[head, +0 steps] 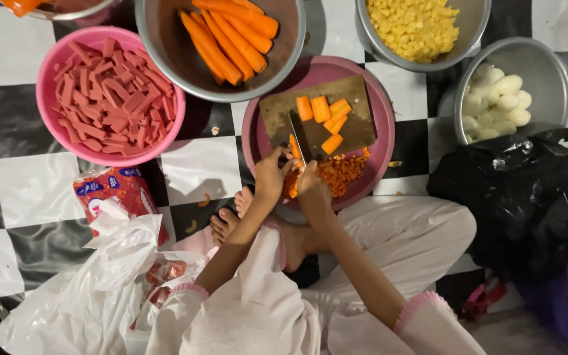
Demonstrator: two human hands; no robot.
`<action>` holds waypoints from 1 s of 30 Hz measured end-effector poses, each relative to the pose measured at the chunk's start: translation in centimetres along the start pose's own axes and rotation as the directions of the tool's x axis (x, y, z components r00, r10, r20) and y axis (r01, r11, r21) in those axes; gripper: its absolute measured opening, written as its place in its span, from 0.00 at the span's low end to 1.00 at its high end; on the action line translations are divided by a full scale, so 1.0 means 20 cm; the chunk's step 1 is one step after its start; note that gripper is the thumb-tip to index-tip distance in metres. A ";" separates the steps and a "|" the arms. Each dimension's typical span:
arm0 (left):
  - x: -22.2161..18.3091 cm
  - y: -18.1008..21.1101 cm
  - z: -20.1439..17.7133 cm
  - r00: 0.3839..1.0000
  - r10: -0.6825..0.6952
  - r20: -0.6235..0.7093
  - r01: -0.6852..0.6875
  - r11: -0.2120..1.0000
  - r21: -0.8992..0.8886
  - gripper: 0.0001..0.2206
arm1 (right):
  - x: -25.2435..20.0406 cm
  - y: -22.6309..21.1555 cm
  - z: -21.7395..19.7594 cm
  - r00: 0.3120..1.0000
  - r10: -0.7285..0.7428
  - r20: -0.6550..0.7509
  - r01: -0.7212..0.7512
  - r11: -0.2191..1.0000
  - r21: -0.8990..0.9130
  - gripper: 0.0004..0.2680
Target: Dicing carrots into small pieces on a cutting board using a knife while sitting on the floor.
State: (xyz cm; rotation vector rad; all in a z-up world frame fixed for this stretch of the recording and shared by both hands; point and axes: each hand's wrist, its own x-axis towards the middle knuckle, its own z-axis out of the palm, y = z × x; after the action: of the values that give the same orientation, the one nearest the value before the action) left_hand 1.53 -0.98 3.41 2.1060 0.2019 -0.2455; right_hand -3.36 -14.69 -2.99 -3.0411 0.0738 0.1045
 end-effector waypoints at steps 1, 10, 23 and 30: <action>0.00 0.00 0.00 1.000 0.002 0.003 -0.002 1.000 0.001 0.13 | 0.02 0.00 0.04 0.999 0.022 0.036 -0.021 0.999 -0.031 0.14; 0.02 0.03 -0.02 1.000 0.011 0.014 -0.010 1.000 -0.022 0.11 | 0.27 0.06 0.16 0.886 0.137 0.444 -0.210 0.970 0.119 0.14; -0.01 -0.03 0.00 0.996 -0.084 0.019 0.086 0.964 -0.252 0.11 | -0.01 0.06 -0.04 0.924 -0.216 -0.316 0.140 0.959 -0.246 0.11; 0.02 -0.07 0.02 0.990 -0.127 0.053 0.138 0.925 -0.353 0.12 | -0.01 -0.03 -0.19 0.989 -0.027 0.143 0.003 0.986 0.167 0.16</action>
State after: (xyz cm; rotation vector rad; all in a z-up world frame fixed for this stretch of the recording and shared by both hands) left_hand 1.57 -0.55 2.05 1.7292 0.3462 -0.2968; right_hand -3.24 -14.55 0.82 -2.8566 0.0457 0.3011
